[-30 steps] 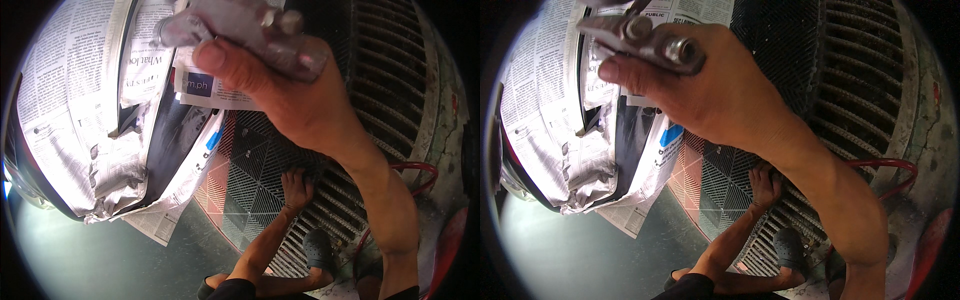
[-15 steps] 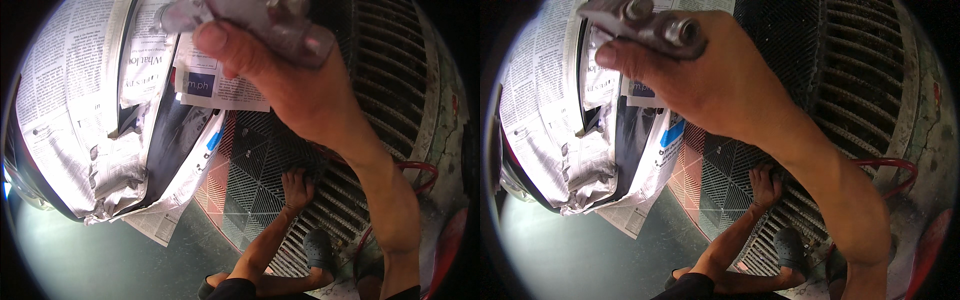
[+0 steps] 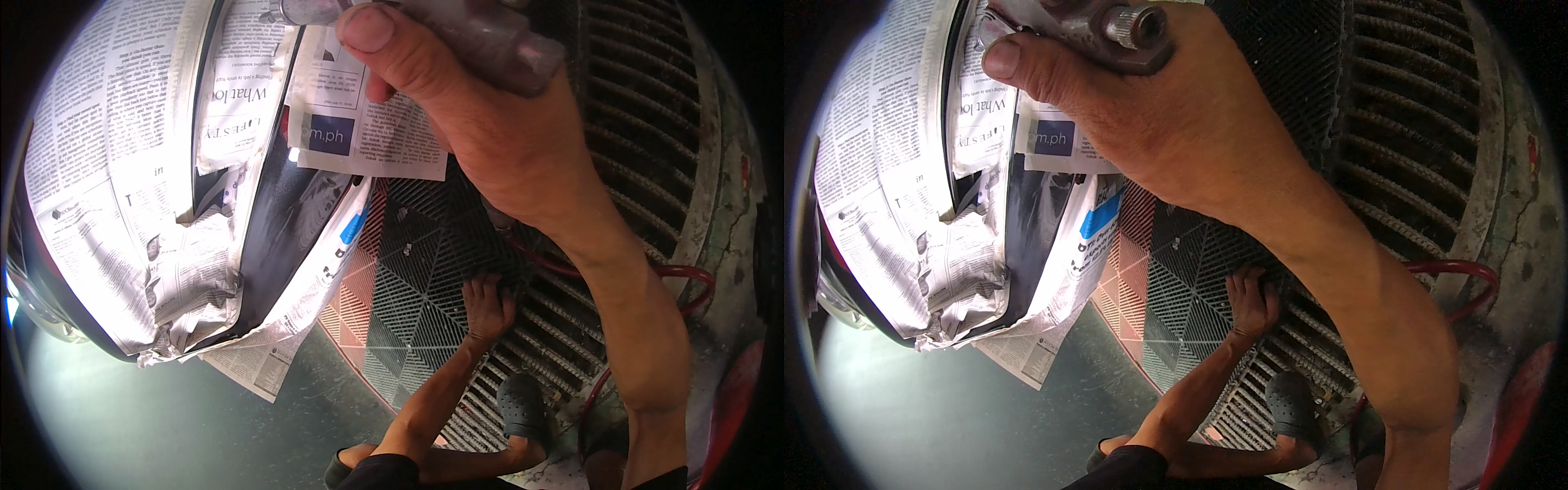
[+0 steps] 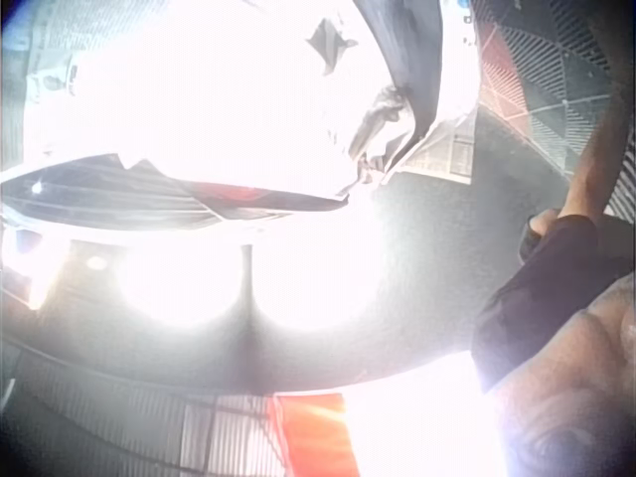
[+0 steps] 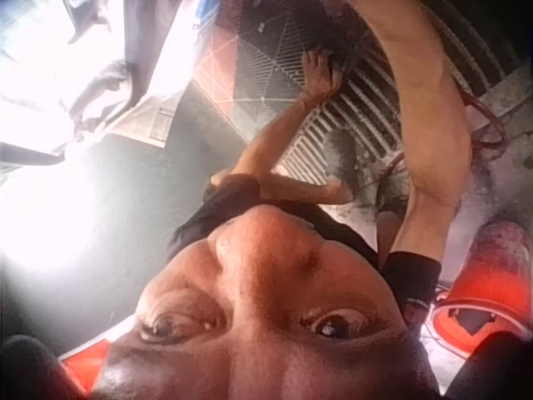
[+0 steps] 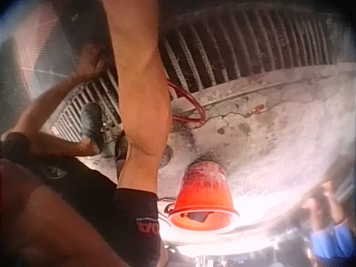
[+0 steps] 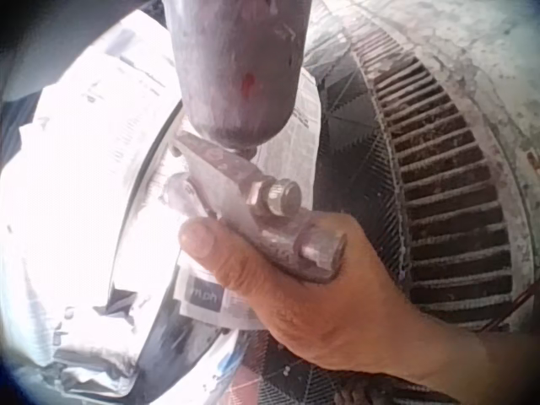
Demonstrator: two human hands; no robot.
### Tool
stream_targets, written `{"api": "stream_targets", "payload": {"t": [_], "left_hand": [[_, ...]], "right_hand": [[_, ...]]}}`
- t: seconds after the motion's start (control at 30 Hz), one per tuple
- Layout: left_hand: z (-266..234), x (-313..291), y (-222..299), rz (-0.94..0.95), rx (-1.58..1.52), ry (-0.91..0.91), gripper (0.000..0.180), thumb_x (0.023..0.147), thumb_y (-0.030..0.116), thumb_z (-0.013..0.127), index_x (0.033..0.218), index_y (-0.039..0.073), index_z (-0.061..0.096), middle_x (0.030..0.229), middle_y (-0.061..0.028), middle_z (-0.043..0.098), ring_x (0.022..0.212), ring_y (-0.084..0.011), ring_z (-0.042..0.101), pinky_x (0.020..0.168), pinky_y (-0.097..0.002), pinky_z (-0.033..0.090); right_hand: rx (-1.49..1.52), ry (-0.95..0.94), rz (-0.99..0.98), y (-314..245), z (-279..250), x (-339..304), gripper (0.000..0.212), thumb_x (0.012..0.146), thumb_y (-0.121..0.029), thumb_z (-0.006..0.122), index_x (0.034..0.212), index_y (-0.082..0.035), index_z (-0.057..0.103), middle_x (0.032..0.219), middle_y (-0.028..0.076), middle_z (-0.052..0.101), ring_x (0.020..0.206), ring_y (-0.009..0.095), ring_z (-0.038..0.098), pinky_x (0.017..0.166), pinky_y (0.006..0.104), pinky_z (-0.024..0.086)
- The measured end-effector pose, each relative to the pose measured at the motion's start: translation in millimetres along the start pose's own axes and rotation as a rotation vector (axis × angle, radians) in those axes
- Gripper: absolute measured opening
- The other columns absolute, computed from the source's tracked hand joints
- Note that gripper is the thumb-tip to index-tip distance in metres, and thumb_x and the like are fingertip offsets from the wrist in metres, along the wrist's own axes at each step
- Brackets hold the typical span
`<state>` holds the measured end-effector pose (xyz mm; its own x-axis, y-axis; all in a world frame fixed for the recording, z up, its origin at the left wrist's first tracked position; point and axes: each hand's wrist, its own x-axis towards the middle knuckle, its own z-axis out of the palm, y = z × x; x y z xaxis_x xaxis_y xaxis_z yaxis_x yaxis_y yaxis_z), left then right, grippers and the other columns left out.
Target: The person prepares paint by mixing it in a container, then uses a spray gun to apply paint to a car bumper that is masked with newspaper. The person sits on the floor while spraying the bumper.
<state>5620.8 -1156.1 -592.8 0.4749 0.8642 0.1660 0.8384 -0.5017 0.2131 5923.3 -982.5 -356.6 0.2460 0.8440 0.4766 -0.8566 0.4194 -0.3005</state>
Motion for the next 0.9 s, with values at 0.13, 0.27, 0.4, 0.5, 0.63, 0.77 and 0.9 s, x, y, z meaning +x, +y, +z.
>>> {"api": "stream_targets", "payload": {"t": [0.13, 0.27, 0.4, 0.5, 0.63, 0.77, 0.9], "left_hand": [[1, 2, 3, 0.006, -0.011, 0.004, 0.041, 0.094, 0.011, 0.066, 0.132, -0.002, 0.057, 0.126, -0.0273, 0.058, 0.106, -0.0450, 0.055, 0.097, -0.0576, 0.043], [1, 1, 0, 0.002, -0.001, 0.000, 0.042, 0.094, 0.011, 0.065, 0.133, -0.002, 0.057, 0.127, -0.0272, 0.058, 0.106, -0.0453, 0.055, 0.096, -0.0574, 0.043], [2, 1, 2, -0.042, -0.025, -0.018, 0.044, 0.093, 0.017, 0.069, 0.132, 0.000, 0.060, 0.130, -0.0251, 0.059, 0.114, -0.0476, 0.056, 0.102, -0.0588, 0.044], [0, -1, 2, -0.073, 0.015, -0.056, 0.044, 0.093, 0.018, 0.069, 0.132, 0.000, 0.060, 0.129, -0.0251, 0.060, 0.113, -0.0472, 0.056, 0.102, -0.0586, 0.044], [-1, 2, 4, -0.035, 0.034, -0.016, 0.044, 0.093, 0.018, 0.069, 0.132, 0.000, 0.060, 0.129, -0.0250, 0.060, 0.113, -0.0473, 0.056, 0.101, -0.0584, 0.045], [3, -4, -2, -0.046, 0.018, -0.044, 0.044, 0.093, 0.018, 0.069, 0.132, 0.000, 0.060, 0.129, -0.0249, 0.059, 0.113, -0.0474, 0.056, 0.101, -0.0584, 0.044], [4, -4, -4, -0.059, -0.011, -0.043, 0.044, 0.093, 0.017, 0.069, 0.132, 0.001, 0.059, 0.130, -0.0248, 0.058, 0.115, -0.0471, 0.055, 0.102, -0.0589, 0.044]], "right_hand": [[0.023, -0.135, -0.019, -6, -16, 4, 0.021, 0.112, -0.022, 0.072, 0.115, -0.001, 0.075, 0.091, -0.005, 0.072, 0.080, -0.001, 0.064, 0.062, 0.0191, 0.048], [0.192, 0.118, 0.070, -15, 25, 2, 0.022, 0.112, -0.022, 0.072, 0.118, -0.001, 0.074, 0.089, -0.004, 0.072, 0.081, -0.001, 0.067, 0.062, 0.0204, 0.049], [-0.580, 0.134, 0.104, -11, 20, -12, 0.042, 0.102, -0.046, 0.083, 0.096, -0.004, 0.081, 0.065, 0.001, 0.067, 0.058, 0.007, 0.056, 0.054, 0.0296, 0.043], [-0.537, 0.088, -0.005, 5, 21, -19, 0.034, 0.103, -0.028, 0.083, 0.122, -0.001, 0.079, 0.105, 0.003, 0.078, 0.097, 0.010, 0.070, 0.085, 0.0256, 0.056], [-0.413, 0.107, 0.060, 7, 26, -17, 0.033, 0.103, -0.027, 0.084, 0.122, -0.001, 0.079, 0.108, 0.003, 0.080, 0.098, 0.010, 0.074, 0.085, 0.0245, 0.059], [-0.318, -0.021, -0.081, 1, 13, -7, 0.035, 0.103, -0.029, 0.084, 0.122, 0.000, 0.079, 0.109, 0.004, 0.080, 0.097, 0.010, 0.075, 0.083, 0.0251, 0.061], [-0.230, 0.133, -0.028, -12, 33, -1, 0.028, 0.107, -0.026, 0.078, 0.120, -0.001, 0.077, 0.099, 0.001, 0.077, 0.088, 0.005, 0.072, 0.074, 0.0230, 0.058]]}}
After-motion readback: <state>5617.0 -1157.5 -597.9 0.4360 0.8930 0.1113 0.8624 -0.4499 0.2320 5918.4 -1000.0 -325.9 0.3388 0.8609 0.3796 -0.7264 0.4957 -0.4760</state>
